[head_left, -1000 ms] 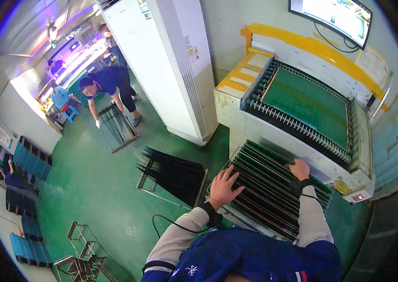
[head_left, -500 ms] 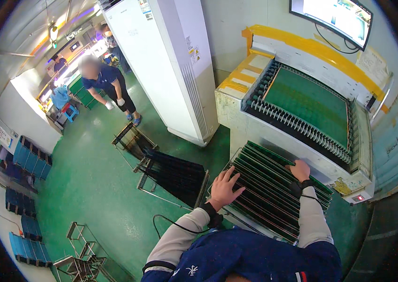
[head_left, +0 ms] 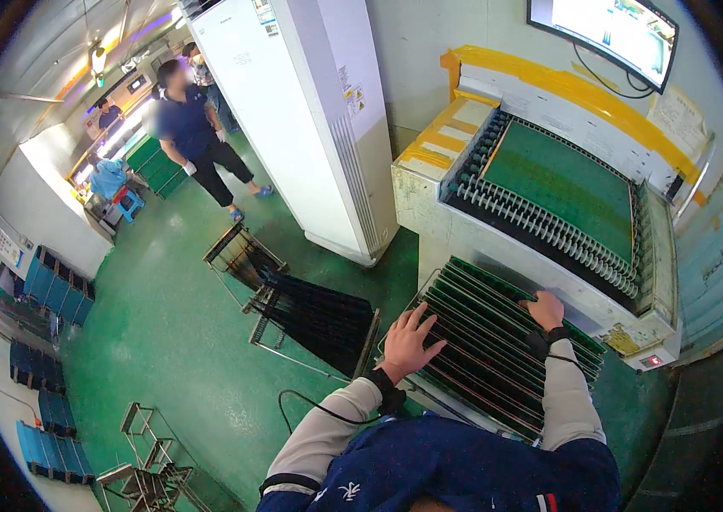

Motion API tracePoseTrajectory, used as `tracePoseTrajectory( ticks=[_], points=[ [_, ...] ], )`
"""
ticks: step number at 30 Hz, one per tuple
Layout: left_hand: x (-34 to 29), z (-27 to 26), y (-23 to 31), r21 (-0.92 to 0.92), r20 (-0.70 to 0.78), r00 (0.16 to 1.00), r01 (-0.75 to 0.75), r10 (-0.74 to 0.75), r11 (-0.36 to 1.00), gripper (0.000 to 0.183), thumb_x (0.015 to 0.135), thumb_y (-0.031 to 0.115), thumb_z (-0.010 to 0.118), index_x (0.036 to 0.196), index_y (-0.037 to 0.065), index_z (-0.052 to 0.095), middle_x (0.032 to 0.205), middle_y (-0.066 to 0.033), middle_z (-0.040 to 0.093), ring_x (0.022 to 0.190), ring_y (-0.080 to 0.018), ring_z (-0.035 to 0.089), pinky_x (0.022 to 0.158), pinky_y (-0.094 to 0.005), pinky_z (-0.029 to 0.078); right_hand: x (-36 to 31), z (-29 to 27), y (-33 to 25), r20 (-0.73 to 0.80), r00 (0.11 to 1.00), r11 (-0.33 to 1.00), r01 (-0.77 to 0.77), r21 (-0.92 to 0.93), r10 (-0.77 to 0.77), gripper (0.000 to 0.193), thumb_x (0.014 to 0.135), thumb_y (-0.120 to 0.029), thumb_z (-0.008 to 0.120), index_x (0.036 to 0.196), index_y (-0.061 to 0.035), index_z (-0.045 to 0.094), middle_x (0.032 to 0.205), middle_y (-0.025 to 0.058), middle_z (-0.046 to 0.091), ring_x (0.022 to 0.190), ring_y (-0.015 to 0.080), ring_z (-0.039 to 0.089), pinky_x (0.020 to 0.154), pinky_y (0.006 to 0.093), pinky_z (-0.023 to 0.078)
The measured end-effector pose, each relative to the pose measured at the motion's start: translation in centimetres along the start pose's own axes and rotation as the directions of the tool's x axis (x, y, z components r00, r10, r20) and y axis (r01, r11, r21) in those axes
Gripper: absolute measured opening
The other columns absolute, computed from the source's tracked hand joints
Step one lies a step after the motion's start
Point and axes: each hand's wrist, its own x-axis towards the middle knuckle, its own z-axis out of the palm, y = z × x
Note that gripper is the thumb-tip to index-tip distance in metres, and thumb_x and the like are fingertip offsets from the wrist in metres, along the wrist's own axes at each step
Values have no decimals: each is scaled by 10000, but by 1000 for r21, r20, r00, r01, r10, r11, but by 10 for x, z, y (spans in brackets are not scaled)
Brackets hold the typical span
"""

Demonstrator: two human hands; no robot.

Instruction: Manually loading flat industrial plates from a storage rack into a processing machine.

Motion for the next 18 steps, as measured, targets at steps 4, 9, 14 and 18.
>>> tracePoseTrajectory(
  ticks=[4,9,14,18],
  points=[
    [0,0,0,-1,-3,1000,0,0,1000,582,812,479,704,1267,123,641,1441,-124,488,1264,-351,487,1045,-458,411,-1,1,-1,-2,1000,1000,-10,9,10,565,738,-561,751,957,-40,726,963,193,713,940,380,673,800,473,521],
    [0,0,-1,2,-8,1000,-6,6,1000,587,812,482,702,1269,119,638,1441,-130,488,1262,-352,488,1043,-457,412,0,-1,-2,15,999,999,-34,17,33,569,730,-562,761,949,-39,723,955,189,714,929,375,676,792,469,519],
    [0,-1,0,-3,-2,1000,-3,3,1000,586,815,481,699,1271,118,637,1446,-132,483,1262,-353,487,1044,-458,412,-2,-3,-4,0,1000,1000,-22,10,22,568,728,-563,764,940,-38,723,947,190,714,921,376,676,787,468,519],
    [0,-1,0,-9,17,1000,10,-10,1000,585,825,488,687,1280,123,635,1456,-132,474,1281,-350,473,1060,-457,397,-4,-6,-6,19,999,999,-37,27,37,564,724,-559,767,935,-38,727,944,193,713,918,379,676,784,469,520]
  ],
)
